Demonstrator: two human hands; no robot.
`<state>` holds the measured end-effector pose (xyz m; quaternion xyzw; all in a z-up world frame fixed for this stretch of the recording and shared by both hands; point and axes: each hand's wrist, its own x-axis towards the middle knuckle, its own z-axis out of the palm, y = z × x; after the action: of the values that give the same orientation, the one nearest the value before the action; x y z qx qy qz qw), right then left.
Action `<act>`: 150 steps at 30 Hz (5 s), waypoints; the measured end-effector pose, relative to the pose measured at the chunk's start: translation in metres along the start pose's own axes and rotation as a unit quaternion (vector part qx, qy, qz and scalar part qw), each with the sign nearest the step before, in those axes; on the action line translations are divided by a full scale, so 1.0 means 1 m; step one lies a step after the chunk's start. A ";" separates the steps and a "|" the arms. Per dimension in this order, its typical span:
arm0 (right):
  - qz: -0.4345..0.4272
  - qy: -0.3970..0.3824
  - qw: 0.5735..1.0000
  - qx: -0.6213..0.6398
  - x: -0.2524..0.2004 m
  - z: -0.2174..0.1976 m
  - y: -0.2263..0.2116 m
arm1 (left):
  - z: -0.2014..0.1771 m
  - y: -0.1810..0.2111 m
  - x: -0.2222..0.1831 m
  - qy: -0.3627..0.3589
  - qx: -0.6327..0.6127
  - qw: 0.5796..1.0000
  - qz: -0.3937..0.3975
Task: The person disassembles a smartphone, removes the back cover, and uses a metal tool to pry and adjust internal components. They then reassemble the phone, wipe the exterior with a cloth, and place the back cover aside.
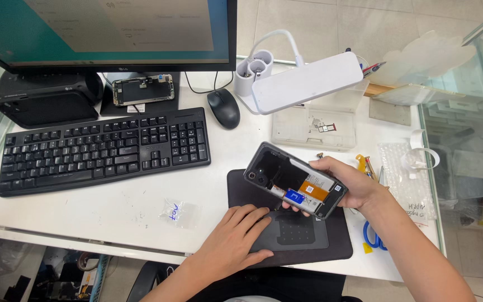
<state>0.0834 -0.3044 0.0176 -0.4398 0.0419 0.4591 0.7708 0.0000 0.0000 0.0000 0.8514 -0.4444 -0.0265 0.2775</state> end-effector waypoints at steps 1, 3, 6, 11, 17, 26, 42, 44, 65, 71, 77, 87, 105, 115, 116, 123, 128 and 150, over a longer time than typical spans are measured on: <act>0.010 -0.001 1.000 0.003 -0.001 0.003 0.000 | 0.000 0.000 0.000 0.000 -0.001 1.000 -0.001; 0.031 -0.005 0.999 0.008 -0.003 0.010 0.000 | -0.001 0.000 0.001 0.001 -0.003 1.000 -0.005; 0.030 -0.027 0.999 0.005 -0.005 0.018 0.003 | 0.000 0.001 0.001 0.010 -0.018 1.000 -0.009; 0.078 -0.001 0.997 0.019 -0.006 0.022 0.007 | 0.003 0.002 -0.002 0.064 -0.060 0.996 -0.024; 0.095 -0.051 0.994 0.022 -0.010 0.025 0.011 | 0.003 0.008 -0.007 0.123 -0.086 0.989 0.011; 0.089 -0.084 0.992 0.045 -0.030 0.033 0.022 | -0.009 0.029 -0.011 0.149 -0.111 0.981 0.053; 0.101 0.058 0.989 0.091 -0.058 0.026 0.053 | 0.003 0.048 -0.025 0.111 -0.133 0.983 0.062; 0.085 0.011 0.991 0.101 -0.058 0.025 0.054 | 0.003 0.048 -0.026 0.111 -0.129 0.983 0.065; 0.091 -0.132 0.983 0.095 -0.061 0.051 0.030 | 0.004 0.046 -0.024 0.121 -0.132 0.981 0.069; 0.084 -0.121 0.984 0.100 -0.062 0.054 0.029 | 0.002 0.043 -0.023 0.101 -0.115 0.987 0.056; 0.052 -0.118 0.987 0.099 -0.062 0.051 0.032 | 0.012 0.037 -0.022 0.123 -0.126 0.983 0.053; 0.049 -0.044 0.995 0.069 -0.056 0.028 0.054 | 0.022 0.031 -0.025 0.116 -0.130 0.984 0.026; 0.031 -0.053 0.997 0.049 -0.055 0.025 0.057 | 0.017 0.030 -0.021 0.104 -0.133 0.986 0.015; -0.010 -0.041 0.998 0.039 -0.043 0.041 0.063 | 0.005 0.031 -0.014 0.104 -0.134 0.981 -0.097; -0.019 -0.024 0.999 0.011 -0.037 0.044 0.066 | 0.004 0.029 -0.012 0.105 -0.143 0.976 -0.122; -0.141 0.043 0.982 -0.121 -0.010 0.054 0.080 | 0.009 0.018 -0.004 0.034 0.055 0.992 -0.109; -0.149 0.108 0.949 -0.256 -0.006 0.046 0.059 | 0.014 0.017 -0.004 -0.024 0.039 0.997 -0.058; -0.265 0.317 0.656 -0.631 -0.014 0.065 0.070 | -0.135 -0.120 -0.074 0.103 0.200 0.931 -0.289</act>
<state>0.0010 -0.2539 0.0198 -0.9317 -0.1346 -0.0160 0.3369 0.0836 0.1720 0.0391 0.9788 -0.1444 0.0718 0.1260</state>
